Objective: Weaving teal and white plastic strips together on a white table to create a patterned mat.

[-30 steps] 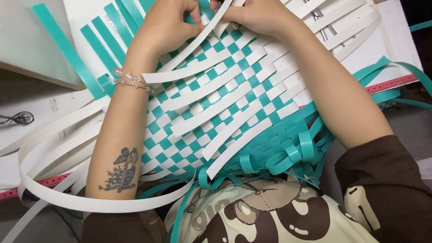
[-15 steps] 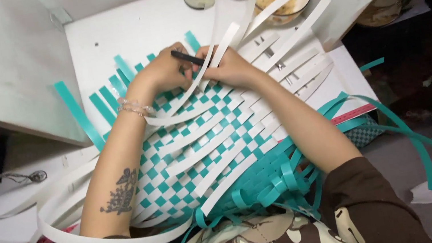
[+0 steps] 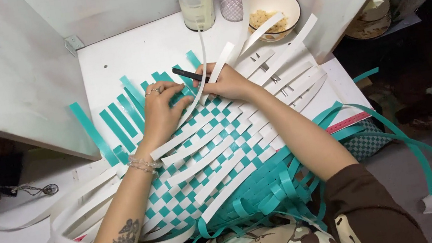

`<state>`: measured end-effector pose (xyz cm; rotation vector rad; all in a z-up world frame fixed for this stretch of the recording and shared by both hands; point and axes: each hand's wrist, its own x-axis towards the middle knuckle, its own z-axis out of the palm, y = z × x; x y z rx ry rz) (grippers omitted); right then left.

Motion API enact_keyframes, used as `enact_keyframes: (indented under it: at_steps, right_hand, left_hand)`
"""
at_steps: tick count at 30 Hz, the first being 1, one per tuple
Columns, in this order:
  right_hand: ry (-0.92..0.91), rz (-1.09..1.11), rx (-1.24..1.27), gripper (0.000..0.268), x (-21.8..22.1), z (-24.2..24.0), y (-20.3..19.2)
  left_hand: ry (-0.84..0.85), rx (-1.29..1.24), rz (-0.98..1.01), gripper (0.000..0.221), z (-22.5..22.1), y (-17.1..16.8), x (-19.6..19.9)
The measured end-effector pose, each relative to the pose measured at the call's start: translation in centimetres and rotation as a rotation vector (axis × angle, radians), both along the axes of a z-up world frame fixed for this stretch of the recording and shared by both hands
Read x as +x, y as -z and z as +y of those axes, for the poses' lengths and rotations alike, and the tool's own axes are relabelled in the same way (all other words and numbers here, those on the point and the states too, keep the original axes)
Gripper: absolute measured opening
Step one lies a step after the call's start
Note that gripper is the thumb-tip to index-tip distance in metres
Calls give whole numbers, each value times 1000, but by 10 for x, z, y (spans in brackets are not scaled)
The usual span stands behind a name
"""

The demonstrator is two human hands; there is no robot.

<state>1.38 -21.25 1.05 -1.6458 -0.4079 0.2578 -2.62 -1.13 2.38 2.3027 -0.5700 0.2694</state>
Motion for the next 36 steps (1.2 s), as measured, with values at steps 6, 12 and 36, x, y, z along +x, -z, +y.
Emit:
enact_keyframes:
  at_steps: [6,12,36]
  right_hand:
    - [5,-16,-18,12,0,1,-2]
    - [20,-11,-2,12,1,1,7]
    - [51,-8,30,12,-1,4,5]
  left_hand:
    - [-67,-79,82,13,2,3,10]
    - [-66,-155,243,14,0,2,17]
    - [-136,-120,217,12,-10,21,23]
